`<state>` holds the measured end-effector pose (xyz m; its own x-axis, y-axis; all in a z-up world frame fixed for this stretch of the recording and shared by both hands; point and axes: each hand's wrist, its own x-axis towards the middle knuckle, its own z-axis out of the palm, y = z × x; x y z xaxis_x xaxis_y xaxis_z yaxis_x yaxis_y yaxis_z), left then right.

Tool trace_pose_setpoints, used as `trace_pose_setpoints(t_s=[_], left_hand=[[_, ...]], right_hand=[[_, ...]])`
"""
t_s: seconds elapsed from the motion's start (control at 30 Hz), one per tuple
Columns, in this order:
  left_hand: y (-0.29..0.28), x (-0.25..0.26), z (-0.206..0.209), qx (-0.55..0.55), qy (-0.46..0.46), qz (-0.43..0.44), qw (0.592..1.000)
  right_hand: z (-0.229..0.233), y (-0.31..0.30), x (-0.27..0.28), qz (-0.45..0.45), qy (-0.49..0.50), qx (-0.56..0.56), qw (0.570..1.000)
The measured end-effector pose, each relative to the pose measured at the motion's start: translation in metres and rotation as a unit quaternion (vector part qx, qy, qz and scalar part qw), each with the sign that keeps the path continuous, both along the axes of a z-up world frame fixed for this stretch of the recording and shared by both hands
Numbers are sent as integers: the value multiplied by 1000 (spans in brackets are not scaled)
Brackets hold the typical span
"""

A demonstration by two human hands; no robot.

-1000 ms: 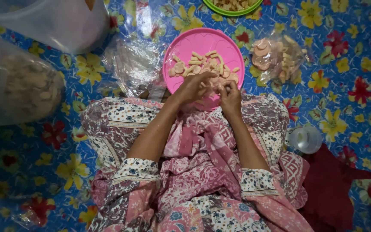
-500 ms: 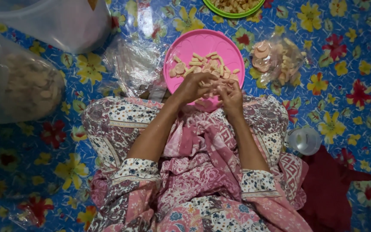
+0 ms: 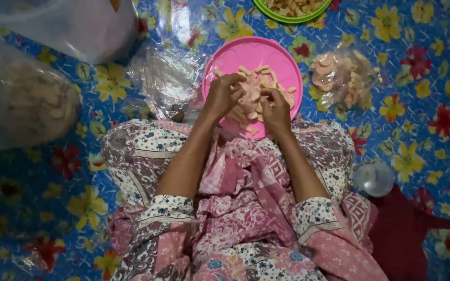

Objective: Packaging small snack items from a pink plate into plastic bags while sitting on the floor

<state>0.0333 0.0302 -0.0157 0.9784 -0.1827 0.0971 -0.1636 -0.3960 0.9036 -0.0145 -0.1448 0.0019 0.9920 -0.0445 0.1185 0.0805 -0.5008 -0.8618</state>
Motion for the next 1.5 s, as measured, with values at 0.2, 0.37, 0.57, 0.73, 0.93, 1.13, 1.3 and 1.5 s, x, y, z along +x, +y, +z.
trace_pose_setpoints(t_s=[0.2,0.37,0.57,0.73,0.93,1.13,1.3,1.5], left_hand=[[-3,0,9,1,9,-5,1000],[-1,-1,13,-7,9,-25,1000],[-3,-2,7,-24,10,-34,999],[-5,-11,13,-18,30,-62,997],[-8,-18,25,-47,38,-104,993],[-6,-20,19,-18,18,-114,993],[-7,-20,17,-27,19,-97,995],[-9,-26,21,-49,59,-129,989]], right_hand=[[10,3,20,119,-17,-227,966],[-18,-5,27,114,-36,-265,957],[-5,-7,4,38,-28,-138,989],[-2,-12,-20,-74,53,-49,995],[-29,-29,-23,-128,130,155,971],[-21,-21,-30,-125,107,162,973],[20,-3,-42,-141,119,202,962],[26,2,-48,-133,114,225,958]])
